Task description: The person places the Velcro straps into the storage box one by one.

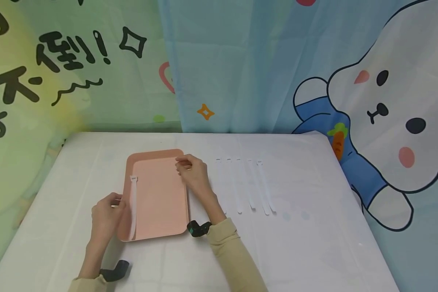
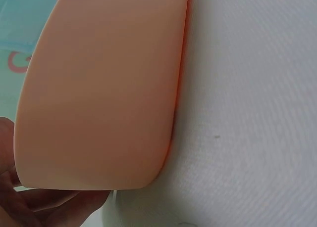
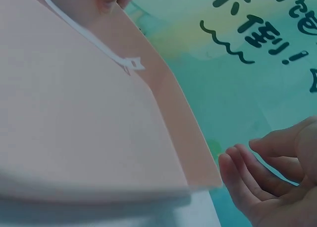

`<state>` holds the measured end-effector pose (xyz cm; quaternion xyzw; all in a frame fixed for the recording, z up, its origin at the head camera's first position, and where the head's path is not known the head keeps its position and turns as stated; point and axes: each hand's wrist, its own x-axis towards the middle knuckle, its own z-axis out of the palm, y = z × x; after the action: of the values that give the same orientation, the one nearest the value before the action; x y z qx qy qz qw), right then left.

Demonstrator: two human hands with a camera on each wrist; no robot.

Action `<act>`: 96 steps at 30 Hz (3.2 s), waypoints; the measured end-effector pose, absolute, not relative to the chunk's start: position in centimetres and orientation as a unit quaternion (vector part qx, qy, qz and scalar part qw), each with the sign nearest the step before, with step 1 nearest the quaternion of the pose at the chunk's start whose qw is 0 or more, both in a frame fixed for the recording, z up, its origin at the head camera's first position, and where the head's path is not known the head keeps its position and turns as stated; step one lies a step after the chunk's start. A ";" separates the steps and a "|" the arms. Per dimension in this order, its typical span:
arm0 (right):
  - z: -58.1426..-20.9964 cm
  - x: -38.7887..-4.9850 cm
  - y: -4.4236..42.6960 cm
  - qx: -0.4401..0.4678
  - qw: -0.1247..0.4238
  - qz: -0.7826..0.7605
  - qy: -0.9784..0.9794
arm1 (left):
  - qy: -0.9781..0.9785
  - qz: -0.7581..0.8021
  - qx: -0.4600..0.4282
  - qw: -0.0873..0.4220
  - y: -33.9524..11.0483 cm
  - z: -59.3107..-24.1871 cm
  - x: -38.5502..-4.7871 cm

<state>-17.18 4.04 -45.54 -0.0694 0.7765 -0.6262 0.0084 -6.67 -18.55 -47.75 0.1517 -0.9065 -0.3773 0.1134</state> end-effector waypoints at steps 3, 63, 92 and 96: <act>-45.9 -17.4 4.9 -0.064 -0.003 -0.639 0.767 | -0.906 -0.377 0.153 0.114 -18.6 -47.7 -6.7; -49.7 -20.2 13.3 0.066 -0.035 -0.480 0.874 | -0.903 -0.385 0.166 0.090 -18.7 -47.8 -6.6; -49.3 -20.5 12.6 0.046 -0.027 -0.422 0.905 | -0.902 -0.387 0.166 0.093 -18.7 -47.9 -6.9; -48.3 -20.2 12.5 0.043 -0.032 -0.434 0.899 | -0.902 -0.388 0.166 0.093 -18.7 -47.8 -6.9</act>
<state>-20.24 12.49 -48.30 0.0433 0.8992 -0.4342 -0.0325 -6.88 -18.73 -47.85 0.1660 -0.9017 -0.3880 0.0934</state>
